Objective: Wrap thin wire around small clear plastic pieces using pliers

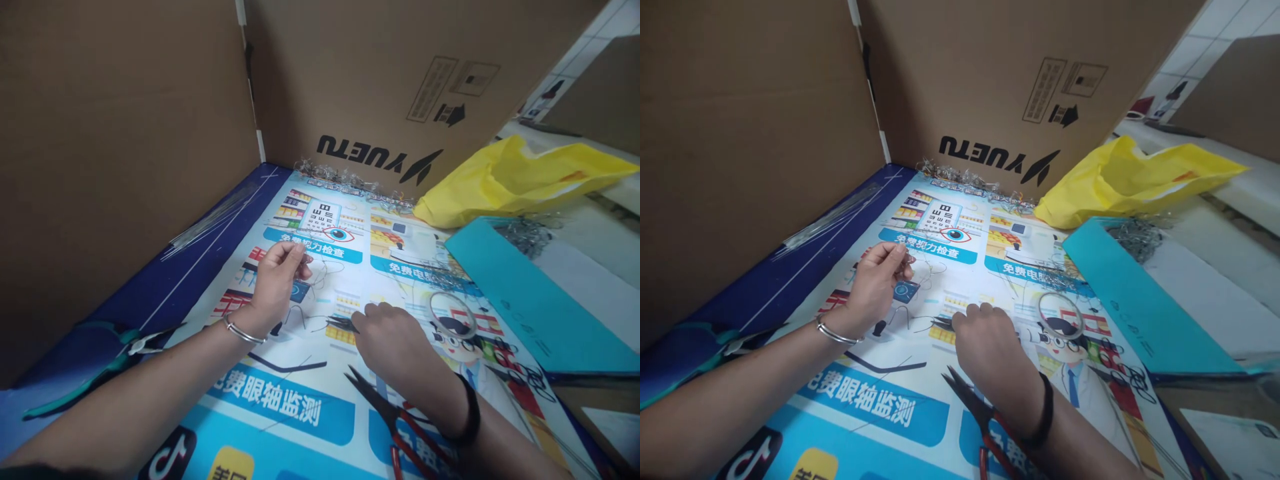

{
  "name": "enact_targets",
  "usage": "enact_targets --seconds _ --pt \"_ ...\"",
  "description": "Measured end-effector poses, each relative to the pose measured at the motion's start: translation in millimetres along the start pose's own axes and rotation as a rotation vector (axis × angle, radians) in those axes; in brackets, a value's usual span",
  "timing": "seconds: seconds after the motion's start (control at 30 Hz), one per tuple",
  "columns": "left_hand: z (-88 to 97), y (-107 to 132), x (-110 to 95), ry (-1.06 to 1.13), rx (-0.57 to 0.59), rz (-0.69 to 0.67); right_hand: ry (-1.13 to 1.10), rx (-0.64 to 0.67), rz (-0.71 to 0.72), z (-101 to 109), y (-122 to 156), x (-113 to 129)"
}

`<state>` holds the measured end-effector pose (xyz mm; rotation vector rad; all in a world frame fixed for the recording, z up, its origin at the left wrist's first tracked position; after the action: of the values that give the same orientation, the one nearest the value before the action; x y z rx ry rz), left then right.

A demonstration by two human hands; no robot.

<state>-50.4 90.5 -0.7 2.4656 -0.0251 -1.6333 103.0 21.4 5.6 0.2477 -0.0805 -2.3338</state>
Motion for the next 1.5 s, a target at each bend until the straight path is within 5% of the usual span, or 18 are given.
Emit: enact_targets --seconds 0.43,0.67,0.83,0.97,1.5 --pt "-2.0 2 5 -0.009 0.006 0.048 0.072 -0.003 0.018 2 3 12" --pt "-9.7 3 6 -0.038 0.09 0.099 0.138 -0.048 -0.071 9 16 -29" --pt "-31.3 11 12 -0.13 0.322 0.186 0.201 -0.136 -0.15 19 25 -56" --pt "-41.4 19 20 -0.233 0.426 0.239 0.25 -0.212 -0.125 30 24 -52" --pt "-48.2 26 37 -0.331 0.467 0.331 0.322 -0.246 -0.016 37 22 -30"
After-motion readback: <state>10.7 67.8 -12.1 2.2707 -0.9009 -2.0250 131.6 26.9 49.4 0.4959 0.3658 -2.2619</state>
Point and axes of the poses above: each hand's wrist, its own y-axis away from the middle knuckle, its own z-axis out of the back of the hand, x = y × z, the point moved 9 cm from there along -y, towards the middle knuckle, and after that the axes turned 15 degrees about z, right-handed, at the moved point
